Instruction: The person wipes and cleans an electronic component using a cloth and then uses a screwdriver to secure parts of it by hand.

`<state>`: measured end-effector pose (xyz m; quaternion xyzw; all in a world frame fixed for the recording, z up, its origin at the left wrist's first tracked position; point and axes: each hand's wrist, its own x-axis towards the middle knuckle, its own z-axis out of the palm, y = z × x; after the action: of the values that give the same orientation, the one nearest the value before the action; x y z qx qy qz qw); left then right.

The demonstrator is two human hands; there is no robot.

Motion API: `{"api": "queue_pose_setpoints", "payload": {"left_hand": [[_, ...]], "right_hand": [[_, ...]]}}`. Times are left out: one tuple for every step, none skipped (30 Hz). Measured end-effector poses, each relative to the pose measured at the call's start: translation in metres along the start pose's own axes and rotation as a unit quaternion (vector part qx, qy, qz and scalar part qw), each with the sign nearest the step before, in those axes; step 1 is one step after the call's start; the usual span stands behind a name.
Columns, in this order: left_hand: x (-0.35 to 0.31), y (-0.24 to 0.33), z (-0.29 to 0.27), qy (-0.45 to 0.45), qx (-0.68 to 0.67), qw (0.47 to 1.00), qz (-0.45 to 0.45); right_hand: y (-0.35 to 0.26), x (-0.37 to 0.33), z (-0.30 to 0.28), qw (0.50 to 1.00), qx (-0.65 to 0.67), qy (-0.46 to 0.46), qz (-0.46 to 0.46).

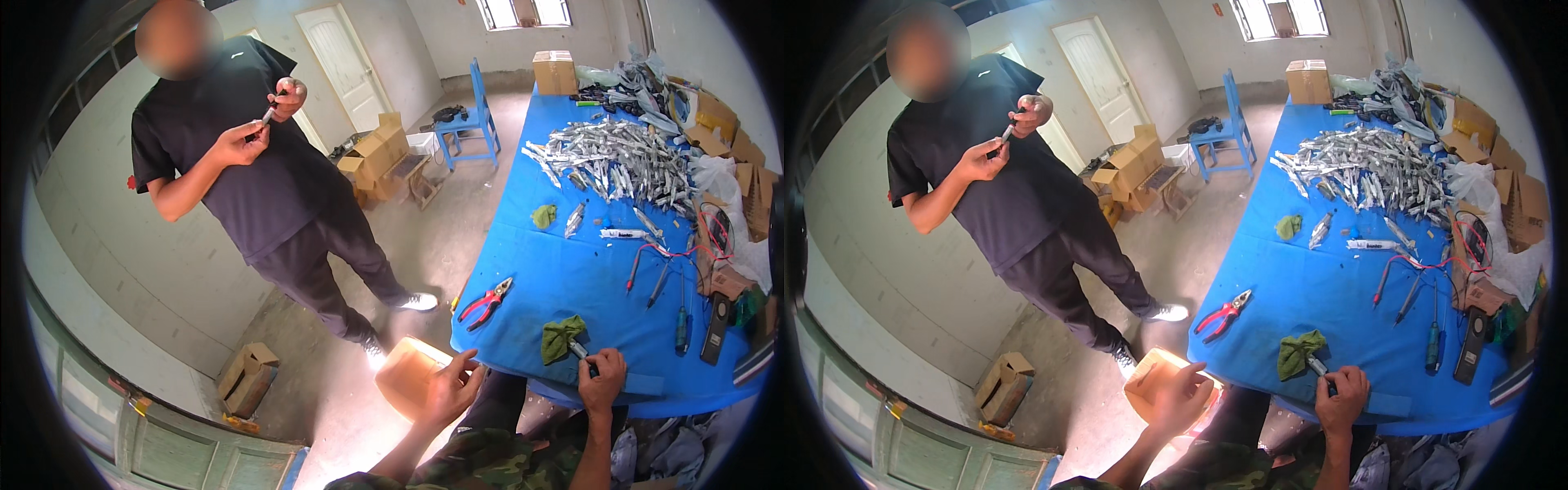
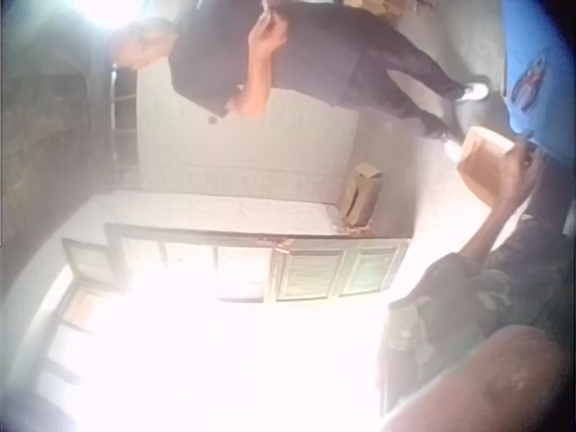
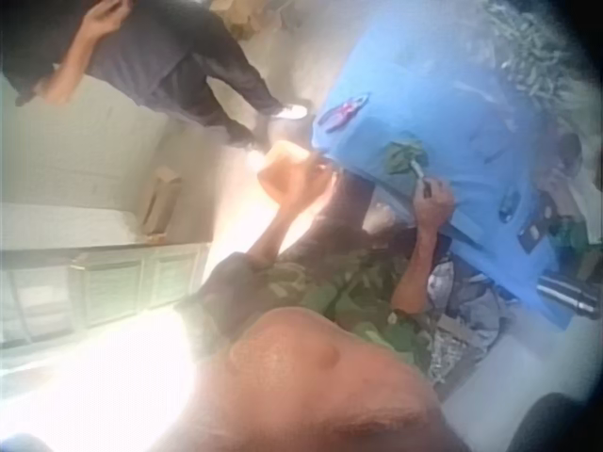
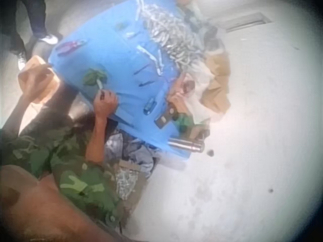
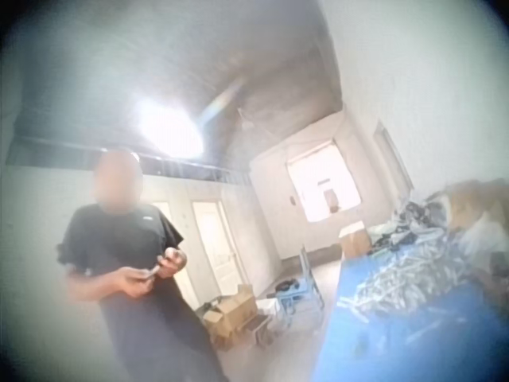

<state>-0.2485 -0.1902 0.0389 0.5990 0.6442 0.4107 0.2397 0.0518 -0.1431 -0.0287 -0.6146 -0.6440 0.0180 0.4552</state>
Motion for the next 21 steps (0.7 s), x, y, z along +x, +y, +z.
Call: {"api": "queue_pose_setpoints", "payload": {"left_hand": [[0.001,-0.004,0.003,-0.002,-0.015,1.000,-0.003],[0.002,-0.007,0.006,-0.005,-0.030,1.000,-0.006],[0.003,-0.010,0.010,-0.013,-0.052,0.999,-0.008],[0.005,-0.010,0.014,-0.020,-0.075,0.997,-0.009],[0.007,-0.010,0.017,-0.028,-0.097,0.995,-0.010],[0.008,-0.008,0.018,-0.040,-0.091,0.995,-0.015],[0.012,0.003,0.019,-0.053,-0.088,0.995,-0.019],[0.016,0.012,0.019,-0.065,-0.083,0.994,-0.022],[0.020,0.018,0.021,-0.066,-0.074,0.995,-0.009],[0.024,0.023,0.023,-0.066,-0.064,0.996,0.005],[0.027,0.026,0.027,-0.067,-0.054,0.996,0.020],[0.031,0.026,0.033,-0.067,-0.054,0.996,0.032],[0.035,0.026,0.039,-0.065,-0.054,0.996,0.043],[0.038,0.024,0.045,-0.063,-0.053,0.995,0.054],[0.042,0.021,0.052,-0.057,-0.055,0.994,0.076],[0.046,0.017,0.060,-0.052,-0.057,0.992,0.098],[0.051,0.013,0.069,-0.049,-0.062,0.989,0.122],[0.055,0.009,0.077,-0.049,-0.063,0.989,0.128],[0.060,0.009,0.083,-0.049,-0.063,0.988,0.133],[0.064,0.009,0.088,-0.049,-0.063,0.987,0.139],[0.067,0.010,0.093,-0.056,-0.058,0.988,0.129]], "right_hand": [[0.000,0.000,0.001,1.000,-0.001,-0.002,0.001],[-0.001,0.000,0.001,1.000,0.001,0.000,0.000],[-0.003,0.000,0.001,1.000,0.003,0.001,-0.001],[-0.004,0.002,0.000,1.000,0.004,0.004,-0.003],[-0.004,0.002,0.001,1.000,0.004,0.005,-0.002],[-0.005,0.002,0.001,1.000,0.003,0.005,-0.001],[-0.003,0.001,0.001,1.000,0.000,0.005,0.001],[-0.001,0.001,0.001,1.000,-0.001,0.003,0.000],[0.002,0.000,0.001,1.000,-0.002,0.001,0.000],[0.003,-0.001,0.002,1.000,-0.002,-0.001,0.000],[0.004,-0.001,0.002,1.000,-0.004,0.000,-0.001],[0.004,-0.001,0.003,1.000,-0.007,0.000,-0.002],[0.004,-0.001,0.003,1.000,-0.008,0.000,-0.003],[0.004,0.000,0.004,1.000,-0.007,-0.002,-0.003],[0.002,0.000,0.004,1.000,-0.006,-0.004,-0.002],[0.000,0.000,0.003,1.000,-0.005,-0.006,-0.001],[0.000,0.001,0.002,1.000,-0.007,-0.005,-0.001],[-0.001,0.001,0.001,1.000,-0.009,-0.004,0.000],[-0.001,0.002,0.001,1.000,-0.009,-0.003,0.001],[0.001,0.002,0.002,1.000,-0.012,-0.004,0.003],[0.003,0.000,0.003,1.000,-0.016,-0.004,0.005]]}}
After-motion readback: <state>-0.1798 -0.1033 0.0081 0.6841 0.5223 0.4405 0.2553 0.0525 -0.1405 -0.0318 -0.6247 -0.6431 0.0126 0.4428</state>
